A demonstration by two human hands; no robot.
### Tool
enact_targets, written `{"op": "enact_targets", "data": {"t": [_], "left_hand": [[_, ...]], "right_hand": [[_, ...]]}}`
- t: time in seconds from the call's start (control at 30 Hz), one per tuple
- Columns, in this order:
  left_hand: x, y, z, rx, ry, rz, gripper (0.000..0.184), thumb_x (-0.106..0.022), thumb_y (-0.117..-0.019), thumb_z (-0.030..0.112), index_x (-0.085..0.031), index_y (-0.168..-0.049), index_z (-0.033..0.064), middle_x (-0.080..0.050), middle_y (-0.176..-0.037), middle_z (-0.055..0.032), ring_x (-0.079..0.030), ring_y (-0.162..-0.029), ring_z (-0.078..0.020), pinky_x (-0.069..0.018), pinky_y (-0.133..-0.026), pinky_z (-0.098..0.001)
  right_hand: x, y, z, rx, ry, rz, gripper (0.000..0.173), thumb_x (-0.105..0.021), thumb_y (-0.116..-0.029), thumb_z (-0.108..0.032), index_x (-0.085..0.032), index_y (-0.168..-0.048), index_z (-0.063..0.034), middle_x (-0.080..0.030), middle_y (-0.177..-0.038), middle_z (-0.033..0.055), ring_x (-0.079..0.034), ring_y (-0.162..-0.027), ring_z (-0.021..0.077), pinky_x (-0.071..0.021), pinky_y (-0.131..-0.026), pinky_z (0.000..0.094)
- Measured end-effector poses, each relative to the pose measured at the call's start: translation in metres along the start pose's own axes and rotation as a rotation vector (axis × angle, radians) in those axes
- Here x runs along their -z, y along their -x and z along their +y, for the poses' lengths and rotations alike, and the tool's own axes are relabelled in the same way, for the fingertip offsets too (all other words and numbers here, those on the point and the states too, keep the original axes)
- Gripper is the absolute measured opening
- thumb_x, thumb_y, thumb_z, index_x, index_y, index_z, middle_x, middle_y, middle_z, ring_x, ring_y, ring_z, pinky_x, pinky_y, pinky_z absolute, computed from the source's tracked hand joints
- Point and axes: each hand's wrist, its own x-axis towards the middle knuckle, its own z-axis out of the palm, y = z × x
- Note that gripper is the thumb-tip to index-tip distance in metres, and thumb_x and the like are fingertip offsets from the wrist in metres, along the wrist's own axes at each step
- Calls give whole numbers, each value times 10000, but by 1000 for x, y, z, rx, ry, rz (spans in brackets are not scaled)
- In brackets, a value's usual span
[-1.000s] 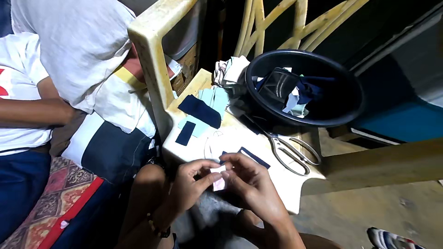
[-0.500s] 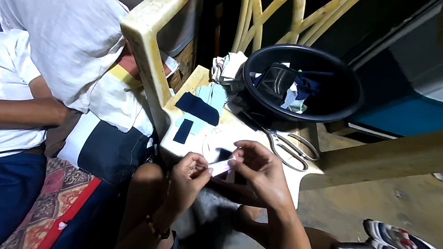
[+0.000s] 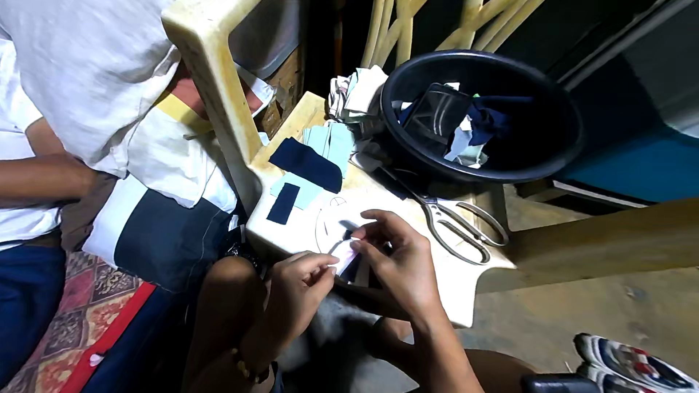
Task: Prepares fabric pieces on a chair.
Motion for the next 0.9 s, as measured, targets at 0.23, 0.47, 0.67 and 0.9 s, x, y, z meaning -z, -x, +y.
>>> {"op": "enact_targets", "data": {"t": [0.23, 0.47, 0.67, 0.9], "left_hand": [[1, -1, 2, -8, -78, -2, 97, -718, -825, 63, -775, -883, 9, -695, -761, -13, -526, -602, 67, -423, -562, -72], [-2, -1, 5, -66, -223, -13, 87, -705, -834, 77, -777, -849, 30, -682, -739, -31, -536, -602, 23, -428, -575, -90], [-3, -2, 5, -101, -308, -18, 100, -684, -830, 84, -774, -831, 42, -658, -711, -36, -547, -598, -14, -442, -575, -111], [0, 1, 7, -115, -400, -45, 121, -695, -856, 124, -803, -887, 78, -613, -858, -83, -580, -698, -86, -496, -616, -170]], "right_hand": [[-2, -2, 3, 39, 91, 8, 309, -706, -829, -20, -687, -1134, 23, -709, -805, 26, -646, -718, 16, -524, -693, 149], [-6, -2, 6, 18, 172, 7, 314, -732, -832, -38, -695, -1142, -4, -708, -795, 32, -649, -705, 94, -540, -682, 236], [-6, -2, 7, 21, 202, -3, 317, -735, -830, -41, -699, -1143, -9, -714, -803, 35, -659, -722, 119, -546, -699, 274], [-7, -2, 9, 36, 221, -1, 301, -743, -828, -48, -707, -1125, -11, -715, -795, 39, -663, -720, 141, -549, -695, 299]]}}
